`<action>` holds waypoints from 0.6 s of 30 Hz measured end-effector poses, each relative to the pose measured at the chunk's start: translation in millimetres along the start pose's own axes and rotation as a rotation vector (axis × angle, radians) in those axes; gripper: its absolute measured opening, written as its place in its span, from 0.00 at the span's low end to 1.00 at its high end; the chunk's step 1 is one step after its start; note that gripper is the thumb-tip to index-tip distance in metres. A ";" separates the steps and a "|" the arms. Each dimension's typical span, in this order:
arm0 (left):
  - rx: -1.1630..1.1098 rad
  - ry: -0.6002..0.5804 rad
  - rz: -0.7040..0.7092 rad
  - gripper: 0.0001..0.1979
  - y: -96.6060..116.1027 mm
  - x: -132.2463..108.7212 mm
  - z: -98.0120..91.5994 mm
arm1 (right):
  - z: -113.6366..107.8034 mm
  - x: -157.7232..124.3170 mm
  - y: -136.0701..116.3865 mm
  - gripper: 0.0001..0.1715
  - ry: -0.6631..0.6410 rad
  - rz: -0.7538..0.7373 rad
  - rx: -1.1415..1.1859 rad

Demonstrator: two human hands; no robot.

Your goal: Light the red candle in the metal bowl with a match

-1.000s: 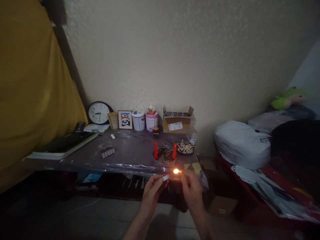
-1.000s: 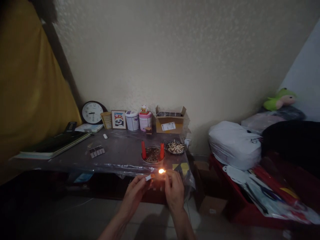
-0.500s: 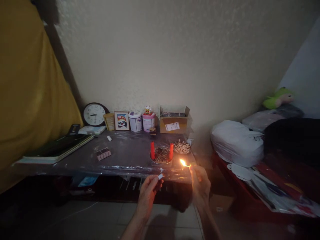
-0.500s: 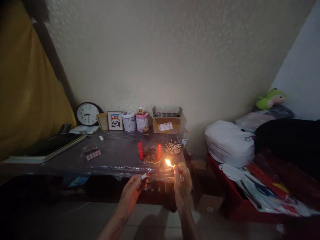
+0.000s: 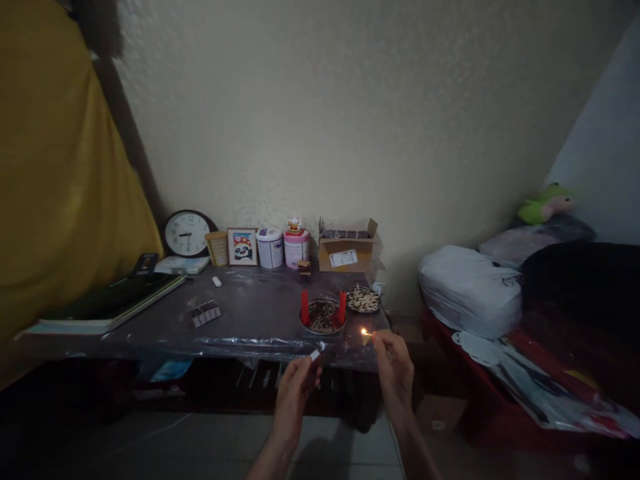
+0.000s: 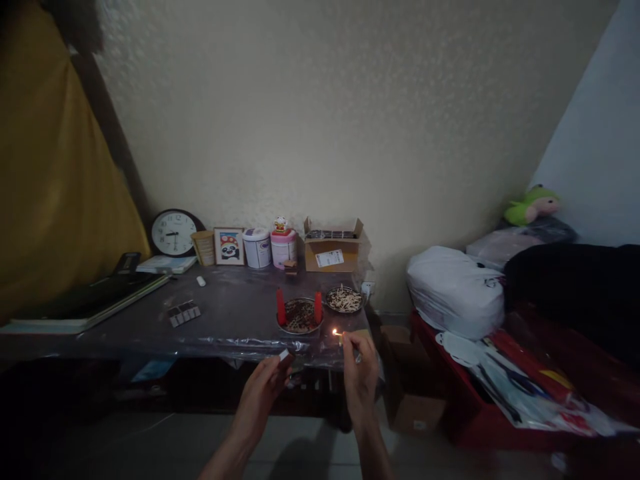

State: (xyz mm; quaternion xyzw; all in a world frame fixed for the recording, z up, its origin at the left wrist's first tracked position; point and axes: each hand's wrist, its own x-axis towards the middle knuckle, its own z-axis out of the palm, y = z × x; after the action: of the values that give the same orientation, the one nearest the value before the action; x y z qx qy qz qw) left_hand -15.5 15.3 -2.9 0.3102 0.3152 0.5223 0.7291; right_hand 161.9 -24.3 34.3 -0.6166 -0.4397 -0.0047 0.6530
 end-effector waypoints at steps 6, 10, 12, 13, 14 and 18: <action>-0.011 0.030 0.004 0.15 -1.0 1.0 1.3 | 3.3 6.1 -3.8 0.10 0.005 -0.118 -0.064; -0.034 0.030 0.000 0.14 -2.8 1.7 1.2 | 5.1 13.0 -4.5 0.09 0.010 -0.179 -0.061; -0.043 0.021 0.004 0.13 -4.1 2.8 0.7 | 6.4 16.6 -5.1 0.09 0.003 -0.206 -0.054; -0.044 0.018 0.004 0.13 -4.7 3.5 0.4 | 7.3 18.4 -5.4 0.09 0.002 -0.216 -0.049; -0.045 0.018 0.003 0.12 -5.2 4.3 0.1 | 8.3 20.1 -5.6 0.09 0.005 -0.223 -0.039; -0.053 0.034 -0.017 0.12 -6.6 7.1 -1.0 | 14.3 26.2 -6.3 0.09 0.007 -0.189 0.017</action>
State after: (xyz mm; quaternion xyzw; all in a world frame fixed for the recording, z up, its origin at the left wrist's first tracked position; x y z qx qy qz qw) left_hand -10.8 20.4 -9.7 0.2794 0.3162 0.5295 0.7359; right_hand 166.3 -0.2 52.4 -0.5670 -0.4933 -0.0648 0.6564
